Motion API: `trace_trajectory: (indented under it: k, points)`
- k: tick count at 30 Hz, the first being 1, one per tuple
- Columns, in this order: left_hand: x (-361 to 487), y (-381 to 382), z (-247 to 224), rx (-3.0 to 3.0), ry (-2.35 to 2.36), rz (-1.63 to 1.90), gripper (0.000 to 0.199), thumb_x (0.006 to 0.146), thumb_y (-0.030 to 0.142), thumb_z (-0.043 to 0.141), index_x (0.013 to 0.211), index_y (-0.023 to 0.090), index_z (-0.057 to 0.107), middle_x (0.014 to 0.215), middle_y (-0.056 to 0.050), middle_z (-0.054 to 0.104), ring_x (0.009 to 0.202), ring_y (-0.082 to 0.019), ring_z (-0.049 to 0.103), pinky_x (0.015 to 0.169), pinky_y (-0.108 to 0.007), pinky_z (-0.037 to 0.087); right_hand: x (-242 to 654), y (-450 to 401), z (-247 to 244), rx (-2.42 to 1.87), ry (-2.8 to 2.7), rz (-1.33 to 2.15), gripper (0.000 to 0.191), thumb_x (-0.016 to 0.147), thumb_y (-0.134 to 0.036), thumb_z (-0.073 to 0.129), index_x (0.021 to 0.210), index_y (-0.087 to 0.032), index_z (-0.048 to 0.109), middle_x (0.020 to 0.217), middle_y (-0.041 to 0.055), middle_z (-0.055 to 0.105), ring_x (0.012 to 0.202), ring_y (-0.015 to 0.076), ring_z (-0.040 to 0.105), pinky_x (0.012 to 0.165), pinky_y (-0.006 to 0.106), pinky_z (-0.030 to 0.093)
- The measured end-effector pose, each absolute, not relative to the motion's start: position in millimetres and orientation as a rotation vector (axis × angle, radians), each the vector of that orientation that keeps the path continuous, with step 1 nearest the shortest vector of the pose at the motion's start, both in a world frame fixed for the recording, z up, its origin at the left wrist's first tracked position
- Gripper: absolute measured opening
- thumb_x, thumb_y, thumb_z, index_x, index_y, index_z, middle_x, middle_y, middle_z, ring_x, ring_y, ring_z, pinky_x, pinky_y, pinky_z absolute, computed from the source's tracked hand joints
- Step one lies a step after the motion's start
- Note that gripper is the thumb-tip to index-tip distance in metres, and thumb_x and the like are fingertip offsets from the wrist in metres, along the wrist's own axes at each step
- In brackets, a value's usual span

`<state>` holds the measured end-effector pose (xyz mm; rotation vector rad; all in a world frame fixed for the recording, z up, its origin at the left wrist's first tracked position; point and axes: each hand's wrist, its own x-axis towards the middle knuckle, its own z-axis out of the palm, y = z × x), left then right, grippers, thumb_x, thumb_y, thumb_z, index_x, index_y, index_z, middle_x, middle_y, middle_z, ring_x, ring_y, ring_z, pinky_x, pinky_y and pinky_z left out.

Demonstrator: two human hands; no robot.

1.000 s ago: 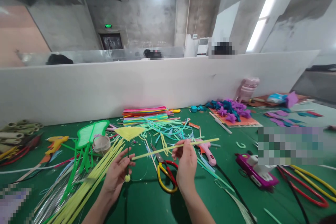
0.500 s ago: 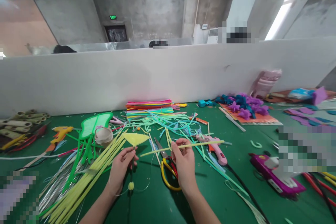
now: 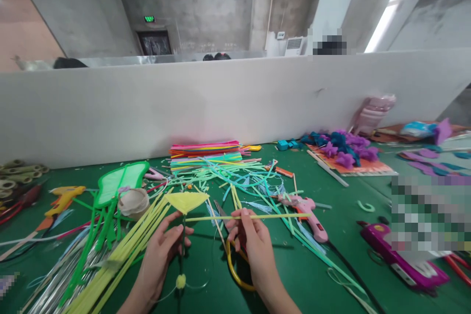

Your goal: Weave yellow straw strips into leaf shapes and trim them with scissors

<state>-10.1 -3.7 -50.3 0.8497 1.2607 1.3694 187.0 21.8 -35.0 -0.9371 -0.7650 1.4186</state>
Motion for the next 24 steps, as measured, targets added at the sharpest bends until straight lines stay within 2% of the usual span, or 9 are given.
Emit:
trace_trajectory:
  k: [2, 4, 6, 8, 12, 14, 16, 20, 24]
  points:
    - [-12.4, -2.0, -53.3, 0.948, 1.311, 1.268, 0.056, 0.079, 0.047, 0.063, 0.125, 0.017, 0.051, 0.086, -0.010, 0.074, 0.066, -0.020, 0.067, 0.050, -0.026, 0.047, 185.8, 20.8, -35.1, -0.949, -0.786, 1.437, 0.043, 0.073, -0.056, 0.069, 0.083, -0.014, 0.065, 0.068, 0.0055, 0.066, 0.052, 0.0124, 0.058, 0.039, 0.018, 0.038]
    - [-19.9, 0.7, -56.9, 1.201, 1.476, 1.131, 0.043, 0.082, 0.047, 0.056, 0.113, 0.018, 0.061, 0.084, -0.010, 0.074, 0.067, -0.024, 0.069, 0.051, -0.030, 0.049, 185.0, 20.7, -35.6, -0.969, -0.821, 1.434, 0.044, 0.074, -0.057, 0.069, 0.080, -0.014, 0.064, 0.066, 0.0053, 0.065, 0.052, 0.0122, 0.058, 0.039, 0.018, 0.039]
    - [-32.6, 3.0, -59.3, 1.576, 1.725, 1.076, 0.028, 0.083, 0.040, 0.053, 0.095, 0.020, 0.069, 0.087, -0.010, 0.075, 0.080, -0.027, 0.070, 0.069, -0.037, 0.053, 184.3, 21.5, -36.9, -0.996, -0.853, 1.416, 0.045, 0.073, -0.058, 0.069, 0.078, -0.014, 0.063, 0.063, 0.0042, 0.064, 0.050, 0.0114, 0.057, 0.038, 0.017, 0.039]
    - [-47.8, 3.8, -58.9, 1.795, 1.940, 1.080, 0.028, 0.084, 0.036, 0.049, 0.096, 0.021, 0.069, 0.101, -0.010, 0.073, 0.094, -0.030, 0.067, 0.086, -0.046, 0.049, 183.4, 22.8, -38.9, -1.035, -0.874, 1.407, 0.047, 0.072, -0.060, 0.069, 0.078, -0.014, 0.061, 0.062, 0.0027, 0.062, 0.048, 0.0109, 0.056, 0.036, 0.017, 0.038]
    - [-68.0, 0.0, -48.5, 1.634, 2.235, 1.222, 0.031, 0.089, 0.032, 0.042, 0.109, 0.020, 0.063, 0.109, -0.010, 0.070, 0.095, -0.028, 0.066, 0.081, -0.042, 0.051, 180.5, 22.5, -43.5, -1.119, -0.950, 1.396, 0.048, 0.072, -0.063, 0.066, 0.082, -0.017, 0.057, 0.068, 0.0013, 0.062, 0.045, 0.0118, 0.057, 0.031, 0.017, 0.036]
    - [-67.8, -2.5, -43.0, 1.603, 2.212, 1.314, 0.030, 0.091, 0.032, 0.041, 0.111, 0.022, 0.061, 0.111, -0.008, 0.068, 0.094, -0.025, 0.065, 0.076, -0.037, 0.052, 179.0, 20.9, -45.4, -1.140, -1.016, 1.370, 0.046, 0.076, -0.062, 0.063, 0.084, -0.018, 0.055, 0.071, 0.0013, 0.063, 0.045, 0.0115, 0.058, 0.031, 0.017, 0.037]
    - [-62.1, -3.6, -41.1, 1.771, 2.096, 1.321, 0.026, 0.092, 0.032, 0.042, 0.106, 0.022, 0.062, 0.108, -0.008, 0.068, 0.098, -0.024, 0.063, 0.081, -0.037, 0.051, 178.1, 19.7, -46.9, -1.157, -1.081, 1.345, 0.044, 0.080, -0.062, 0.058, 0.085, -0.018, 0.054, 0.072, 0.0012, 0.063, 0.046, 0.0111, 0.058, 0.032, 0.017, 0.038]
    - [-46.8, -1.7, -48.8, 2.295, 1.885, 1.035, 0.018, 0.089, 0.029, 0.051, 0.097, 0.022, 0.067, 0.106, -0.008, 0.065, 0.106, -0.026, 0.056, 0.096, -0.045, 0.044, 178.0, 20.2, -49.3, -1.218, -1.132, 1.318, 0.046, 0.081, -0.065, 0.053, 0.084, -0.018, 0.055, 0.074, 0.0017, 0.062, 0.048, 0.0116, 0.058, 0.034, 0.019, 0.042]
    - [-39.4, 0.1, -59.3, 2.474, 1.858, 0.840, 0.017, 0.090, 0.028, 0.053, 0.098, 0.023, 0.068, 0.109, -0.009, 0.063, 0.108, -0.028, 0.053, 0.095, -0.048, 0.044, 179.4, 21.1, -51.8, -1.233, -1.156, 1.333, 0.048, 0.082, -0.066, 0.051, 0.086, -0.018, 0.055, 0.076, 0.0018, 0.061, 0.049, 0.0116, 0.059, 0.034, 0.019, 0.042]
